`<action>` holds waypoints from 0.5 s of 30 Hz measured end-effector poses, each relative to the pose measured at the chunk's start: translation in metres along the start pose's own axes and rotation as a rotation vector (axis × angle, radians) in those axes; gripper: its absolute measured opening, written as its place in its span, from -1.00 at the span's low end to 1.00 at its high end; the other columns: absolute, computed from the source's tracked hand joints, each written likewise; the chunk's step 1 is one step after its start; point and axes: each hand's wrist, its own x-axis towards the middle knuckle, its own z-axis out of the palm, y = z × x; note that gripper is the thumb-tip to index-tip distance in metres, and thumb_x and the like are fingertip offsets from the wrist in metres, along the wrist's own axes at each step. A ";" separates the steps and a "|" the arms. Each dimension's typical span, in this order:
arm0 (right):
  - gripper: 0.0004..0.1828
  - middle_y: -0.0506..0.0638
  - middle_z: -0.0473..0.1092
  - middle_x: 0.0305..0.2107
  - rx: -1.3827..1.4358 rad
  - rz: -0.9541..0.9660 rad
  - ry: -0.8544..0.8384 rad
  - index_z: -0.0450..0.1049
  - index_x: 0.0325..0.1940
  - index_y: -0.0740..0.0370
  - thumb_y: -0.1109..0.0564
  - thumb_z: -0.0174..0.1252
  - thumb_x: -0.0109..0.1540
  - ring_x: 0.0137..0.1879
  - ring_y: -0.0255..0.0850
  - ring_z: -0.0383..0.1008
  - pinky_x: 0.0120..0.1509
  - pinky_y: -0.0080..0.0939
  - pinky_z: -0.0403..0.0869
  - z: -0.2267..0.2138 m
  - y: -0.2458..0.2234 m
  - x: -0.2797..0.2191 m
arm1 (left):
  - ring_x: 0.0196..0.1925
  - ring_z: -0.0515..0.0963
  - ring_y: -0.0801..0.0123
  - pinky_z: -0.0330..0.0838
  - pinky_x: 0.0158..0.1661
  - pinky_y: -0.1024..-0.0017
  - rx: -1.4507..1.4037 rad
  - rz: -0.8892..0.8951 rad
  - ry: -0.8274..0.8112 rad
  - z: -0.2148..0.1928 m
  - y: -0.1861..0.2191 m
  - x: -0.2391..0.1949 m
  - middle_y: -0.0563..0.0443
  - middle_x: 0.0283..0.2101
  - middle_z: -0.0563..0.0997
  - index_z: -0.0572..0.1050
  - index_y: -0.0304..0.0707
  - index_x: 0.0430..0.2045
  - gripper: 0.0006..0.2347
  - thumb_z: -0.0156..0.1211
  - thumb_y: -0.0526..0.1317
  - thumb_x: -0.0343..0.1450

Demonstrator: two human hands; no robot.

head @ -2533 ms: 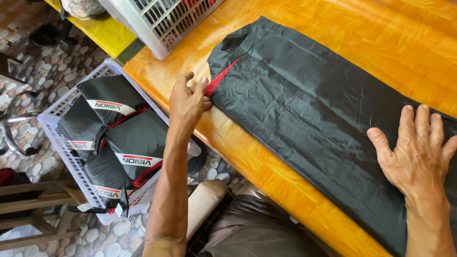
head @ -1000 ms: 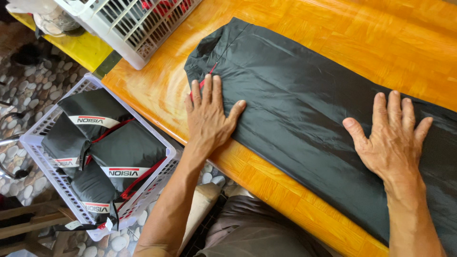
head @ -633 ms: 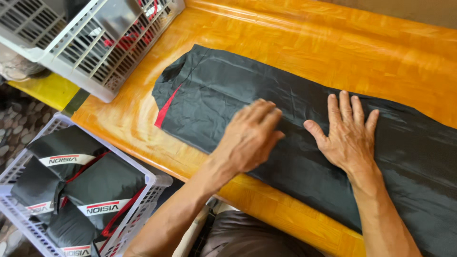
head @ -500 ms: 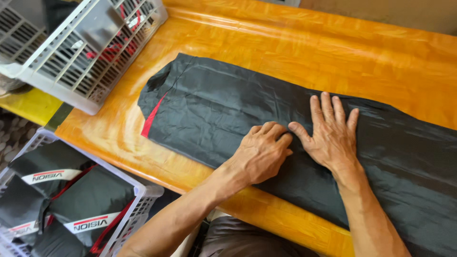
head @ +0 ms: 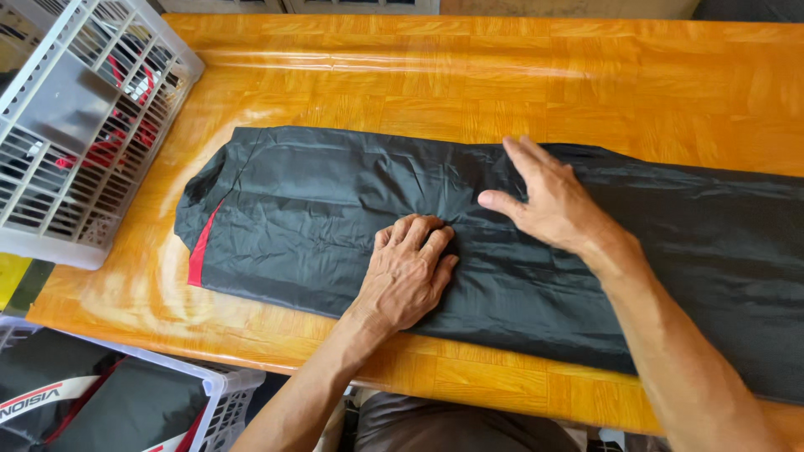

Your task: The person folds a large black fabric sheet on a wooden table. They smooth the material, fold it lengthwise multiple times, and roll it into a compact bundle.

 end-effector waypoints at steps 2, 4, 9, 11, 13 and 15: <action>0.06 0.38 -0.04 0.52 -0.063 0.002 -0.007 0.01 0.64 0.15 -0.40 0.17 0.22 0.60 0.36 -0.05 0.50 0.70 -0.08 -0.013 0.005 0.005 | 0.27 0.40 0.03 0.30 0.10 0.12 -0.002 0.005 0.015 0.001 0.001 -0.002 -0.05 0.05 0.43 0.43 -0.16 0.04 -0.72 0.01 -0.06 0.52; 0.21 0.37 0.00 0.51 -0.235 0.014 -0.005 0.05 0.64 0.12 -0.48 0.29 0.07 0.57 0.38 0.02 0.51 0.69 -0.03 -0.020 0.020 0.024 | 0.26 0.40 0.03 0.31 0.11 0.09 0.006 0.000 0.029 0.003 0.000 -0.001 -0.05 0.04 0.43 0.43 -0.16 0.05 -0.72 0.03 -0.06 0.51; 0.19 0.21 0.31 0.27 -0.290 0.049 -0.115 0.33 0.47 0.09 -0.42 0.52 -0.13 0.42 0.20 0.31 0.53 0.29 0.25 -0.025 0.024 0.049 | 0.28 0.36 0.04 0.27 0.13 0.09 0.038 -0.001 0.004 0.004 0.002 -0.003 -0.04 0.06 0.39 0.41 -0.08 0.06 -0.73 0.05 -0.08 0.50; 0.18 0.15 0.38 0.18 -0.299 0.067 -0.148 0.39 0.42 0.03 -0.40 0.58 -0.20 0.36 0.14 0.38 0.48 0.20 0.34 -0.033 0.015 0.058 | 0.28 0.35 0.03 0.25 0.14 0.07 0.059 0.006 -0.008 0.004 0.003 -0.002 -0.03 0.07 0.37 0.41 -0.03 0.07 -0.73 0.06 -0.10 0.49; 0.16 0.17 0.51 0.04 -0.244 0.168 -0.228 0.42 0.30 0.02 -0.40 0.61 -0.29 0.26 0.17 0.48 0.34 0.20 0.42 -0.040 0.006 0.068 | 0.31 0.32 0.03 0.23 0.15 0.06 0.070 0.012 -0.014 0.004 0.003 -0.001 -0.05 0.08 0.36 0.40 -0.02 0.04 -0.77 0.04 -0.11 0.51; 0.07 0.18 0.54 -0.04 -0.231 0.166 -0.247 0.50 0.18 0.05 -0.40 0.62 -0.31 0.18 0.15 0.53 0.26 0.15 0.45 -0.035 0.021 0.086 | 0.31 0.32 0.02 0.23 0.15 0.05 0.076 0.019 -0.013 0.004 0.005 -0.002 -0.04 0.09 0.36 0.39 -0.03 0.04 -0.77 0.03 -0.13 0.52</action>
